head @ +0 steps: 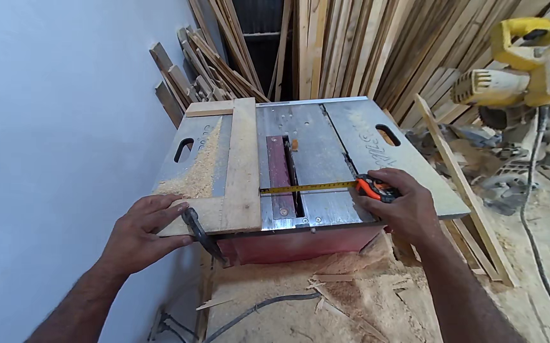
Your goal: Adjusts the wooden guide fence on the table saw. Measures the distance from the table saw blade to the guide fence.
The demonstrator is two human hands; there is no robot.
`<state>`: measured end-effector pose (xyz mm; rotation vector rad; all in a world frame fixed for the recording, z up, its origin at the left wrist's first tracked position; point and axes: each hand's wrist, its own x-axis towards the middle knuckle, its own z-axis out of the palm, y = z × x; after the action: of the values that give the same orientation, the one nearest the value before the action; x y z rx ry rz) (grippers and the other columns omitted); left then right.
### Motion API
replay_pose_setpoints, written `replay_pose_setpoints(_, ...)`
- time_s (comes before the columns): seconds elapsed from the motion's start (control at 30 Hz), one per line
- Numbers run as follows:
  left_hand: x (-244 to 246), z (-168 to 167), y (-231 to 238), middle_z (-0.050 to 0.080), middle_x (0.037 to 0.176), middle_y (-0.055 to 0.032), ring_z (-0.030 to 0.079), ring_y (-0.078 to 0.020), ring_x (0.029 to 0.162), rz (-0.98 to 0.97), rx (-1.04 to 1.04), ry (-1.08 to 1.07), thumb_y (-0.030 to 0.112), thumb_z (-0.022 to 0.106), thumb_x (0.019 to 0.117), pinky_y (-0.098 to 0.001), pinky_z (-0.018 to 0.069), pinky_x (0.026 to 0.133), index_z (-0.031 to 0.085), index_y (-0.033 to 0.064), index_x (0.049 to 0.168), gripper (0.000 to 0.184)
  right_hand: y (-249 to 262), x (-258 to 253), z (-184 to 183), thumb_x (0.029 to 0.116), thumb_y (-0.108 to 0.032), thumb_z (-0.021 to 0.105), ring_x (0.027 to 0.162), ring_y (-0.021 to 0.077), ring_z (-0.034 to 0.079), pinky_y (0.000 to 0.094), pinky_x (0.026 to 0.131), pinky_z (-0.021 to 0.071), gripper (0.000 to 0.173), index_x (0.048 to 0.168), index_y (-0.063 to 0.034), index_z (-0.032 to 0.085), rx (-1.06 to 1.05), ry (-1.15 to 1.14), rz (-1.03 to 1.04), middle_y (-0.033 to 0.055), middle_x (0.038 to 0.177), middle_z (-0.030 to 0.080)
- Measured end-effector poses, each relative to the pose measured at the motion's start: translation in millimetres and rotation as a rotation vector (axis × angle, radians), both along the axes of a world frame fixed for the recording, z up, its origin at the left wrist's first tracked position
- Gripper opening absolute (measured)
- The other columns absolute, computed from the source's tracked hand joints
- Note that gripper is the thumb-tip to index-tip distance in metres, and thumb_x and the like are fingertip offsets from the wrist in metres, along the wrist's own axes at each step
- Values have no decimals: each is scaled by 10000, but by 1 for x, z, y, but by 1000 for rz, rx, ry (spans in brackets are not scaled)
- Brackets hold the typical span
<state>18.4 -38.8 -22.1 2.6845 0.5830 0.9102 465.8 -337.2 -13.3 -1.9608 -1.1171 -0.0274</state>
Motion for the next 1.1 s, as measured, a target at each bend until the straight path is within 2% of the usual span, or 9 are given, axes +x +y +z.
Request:
replay_pose_setpoints(0.13,1,0,-3,669,1340,-33,594,-200,1262,18,29,5,658,776,737,-436,503,1037,771,185,1210,669,1,-1,1,729,-393,867,1204,249,597,539,932,520,576,1255,-202,729,4,0,-6,26,1314,644)
replay_pose_setpoints(0.47,2,2,-3,664,1350,-15,586,-195,1274,4,18,10,655,781,736,-434,499,1043,768,204,1220,662,1,-1,0,726,-390,874,1198,245,597,529,921,528,584,1259,-203,727,6,9,-15,31,1321,635)
replay_pose_setpoints(0.67,4,3,-5,669,1346,-40,589,-219,1279,6,27,3,668,769,739,-466,489,1056,777,182,1197,668,0,-2,1,732,-374,865,1203,259,599,542,926,523,575,1256,-184,726,11,3,-14,53,1320,640)
replay_pose_setpoints(1.1,3,1,-1,673,1334,-34,596,-205,1263,-12,41,-5,660,776,739,-455,496,1051,773,180,1201,666,0,-2,1,730,-376,872,1205,245,594,533,919,527,573,1258,-208,728,6,27,-19,30,1324,634)
